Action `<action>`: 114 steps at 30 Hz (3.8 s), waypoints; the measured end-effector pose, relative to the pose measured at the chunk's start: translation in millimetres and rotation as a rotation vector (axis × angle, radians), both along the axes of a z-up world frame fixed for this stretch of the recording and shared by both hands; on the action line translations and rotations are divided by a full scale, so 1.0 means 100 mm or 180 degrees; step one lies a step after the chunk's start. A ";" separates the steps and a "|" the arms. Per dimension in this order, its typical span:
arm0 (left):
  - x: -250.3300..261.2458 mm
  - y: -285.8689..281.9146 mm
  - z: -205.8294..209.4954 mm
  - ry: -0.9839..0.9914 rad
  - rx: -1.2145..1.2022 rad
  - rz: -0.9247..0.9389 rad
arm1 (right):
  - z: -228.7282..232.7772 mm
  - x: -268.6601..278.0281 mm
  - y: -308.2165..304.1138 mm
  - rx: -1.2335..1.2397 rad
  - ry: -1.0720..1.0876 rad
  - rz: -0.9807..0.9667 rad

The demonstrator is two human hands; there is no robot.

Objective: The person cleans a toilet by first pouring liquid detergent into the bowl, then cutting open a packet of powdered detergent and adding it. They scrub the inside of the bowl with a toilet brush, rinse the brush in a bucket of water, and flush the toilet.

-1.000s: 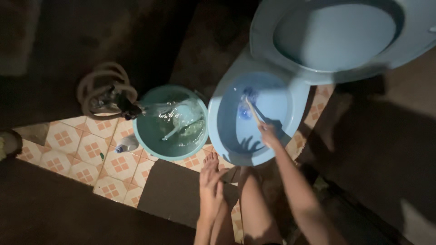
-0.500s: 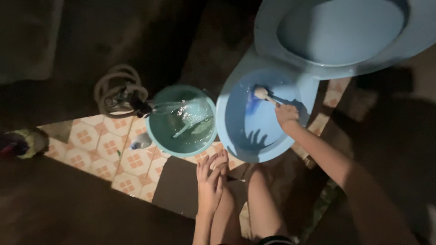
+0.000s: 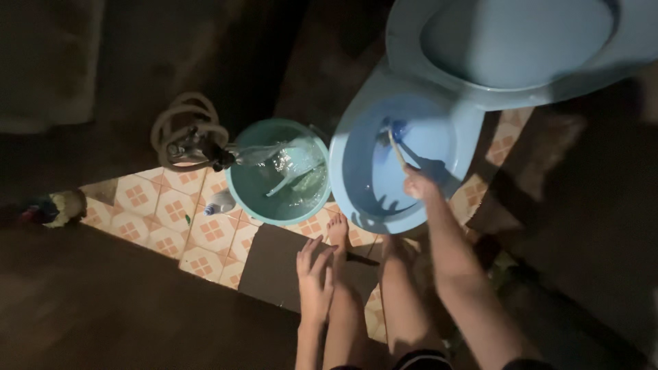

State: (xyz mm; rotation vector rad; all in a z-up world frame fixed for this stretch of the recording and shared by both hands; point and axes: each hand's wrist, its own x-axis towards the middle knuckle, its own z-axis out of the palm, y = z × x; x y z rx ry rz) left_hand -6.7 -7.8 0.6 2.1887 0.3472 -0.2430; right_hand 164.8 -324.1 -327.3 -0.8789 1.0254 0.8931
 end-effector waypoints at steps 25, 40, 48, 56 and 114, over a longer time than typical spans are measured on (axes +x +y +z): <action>0.19 -0.26 -0.20 -0.0054 -0.0263 0.0022 | -0.10 -0.12 0.19 0.0767 -0.0288 -0.0914; 0.31 -0.21 -0.26 -0.0083 0.0020 -0.0141 | -0.17 -0.18 0.38 0.2556 0.0442 -0.3362; 0.41 -0.04 0.09 -0.0039 -0.0011 -0.0066 | 0.56 -0.57 0.71 0.4027 -0.0319 -0.4704; 0.39 -0.01 0.22 -0.0060 -0.0028 -0.0091 | 1.17 -0.37 0.14 0.3626 0.0296 -0.4389; 0.28 -0.14 0.66 -0.0261 0.0151 -0.0123 | 1.43 -0.35 0.49 -0.0607 -0.0559 -0.0520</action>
